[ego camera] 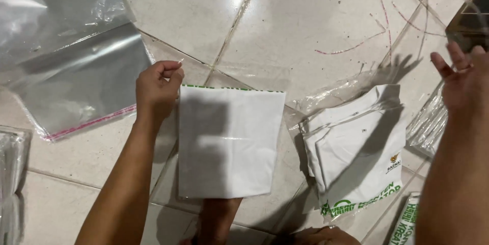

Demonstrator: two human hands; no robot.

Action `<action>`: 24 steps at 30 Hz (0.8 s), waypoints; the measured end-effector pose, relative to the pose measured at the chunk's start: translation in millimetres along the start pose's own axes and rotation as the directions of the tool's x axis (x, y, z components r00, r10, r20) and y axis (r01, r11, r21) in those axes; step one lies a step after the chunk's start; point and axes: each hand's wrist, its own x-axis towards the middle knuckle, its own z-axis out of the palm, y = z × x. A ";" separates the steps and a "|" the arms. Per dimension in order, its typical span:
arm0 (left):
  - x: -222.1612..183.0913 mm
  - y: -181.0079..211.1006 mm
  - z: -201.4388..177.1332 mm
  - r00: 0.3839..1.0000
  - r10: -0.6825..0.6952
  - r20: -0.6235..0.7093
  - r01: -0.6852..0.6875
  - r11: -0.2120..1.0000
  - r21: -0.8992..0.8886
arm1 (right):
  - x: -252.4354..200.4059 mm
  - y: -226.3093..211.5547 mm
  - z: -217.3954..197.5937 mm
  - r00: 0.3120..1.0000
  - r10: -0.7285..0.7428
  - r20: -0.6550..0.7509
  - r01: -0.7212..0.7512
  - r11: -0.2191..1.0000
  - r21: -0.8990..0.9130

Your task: Folding white t-shirts and sealing them inside clear plastic adhesive bags on a tiled floor.

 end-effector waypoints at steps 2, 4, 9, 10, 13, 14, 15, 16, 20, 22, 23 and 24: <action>2.8 4.7 0.1 0.999 -0.027 0.017 0.027 0.999 0.045 | -60.4 -17.7 10.0 0.988 0.080 0.131 -0.148 0.715 0.683; 4.4 7.8 -1.3 0.997 -0.070 0.021 0.068 0.994 0.087 | -131.0 -59.9 55.4 0.986 0.041 0.163 -0.119 0.855 0.505; 16.0 -10.7 -1.3 0.995 0.084 0.053 -0.090 0.988 0.123 | -190.0 -27.9 133.7 0.716 -0.567 0.407 0.654 0.749 -0.108; 19.6 -13.0 -1.4 0.994 0.079 0.071 -0.088 0.986 0.139 | -211.7 -48.0 144.0 0.789 -0.273 0.550 0.390 0.914 -0.107; 17.4 -8.6 -1.6 0.993 0.066 0.093 -0.079 0.986 0.144 | -224.6 -36.9 175.2 0.749 0.120 0.652 -0.020 0.987 -0.159; 16.6 -4.0 -2.1 0.993 0.065 0.095 -0.077 0.988 0.131 | -219.2 -22.3 187.5 0.751 0.196 0.631 -0.126 0.980 -0.155; 16.4 1.2 -2.6 0.993 0.067 0.095 -0.079 0.988 0.134 | -222.3 -31.0 190.9 0.751 0.196 0.631 -0.128 0.980 -0.151; 14.6 5.1 -4.7 0.993 0.048 0.104 -0.061 0.991 0.122 | -226.8 -39.5 195.2 0.751 0.234 0.617 -0.170 0.972 -0.161; 9.9 23.0 -10.3 0.984 -0.026 0.176 0.029 1.000 -0.012 | -240.9 -65.2 205.4 0.733 0.248 0.633 -0.163 0.968 -0.189; 14.9 18.4 -11.8 0.982 -0.020 0.189 0.022 1.000 -0.011 | -244.5 -68.9 206.6 0.740 0.224 0.634 -0.158 0.974 -0.160; 17.0 15.7 -12.1 0.978 -0.011 0.207 0.014 1.000 -0.011 | -246.4 -70.3 206.6 0.750 0.202 0.630 -0.153 0.979 -0.132; 17.6 15.8 -13.1 0.978 -0.013 0.206 0.016 1.000 -0.011 | -247.5 -71.4 205.8 0.748 0.203 0.632 -0.153 0.979 -0.133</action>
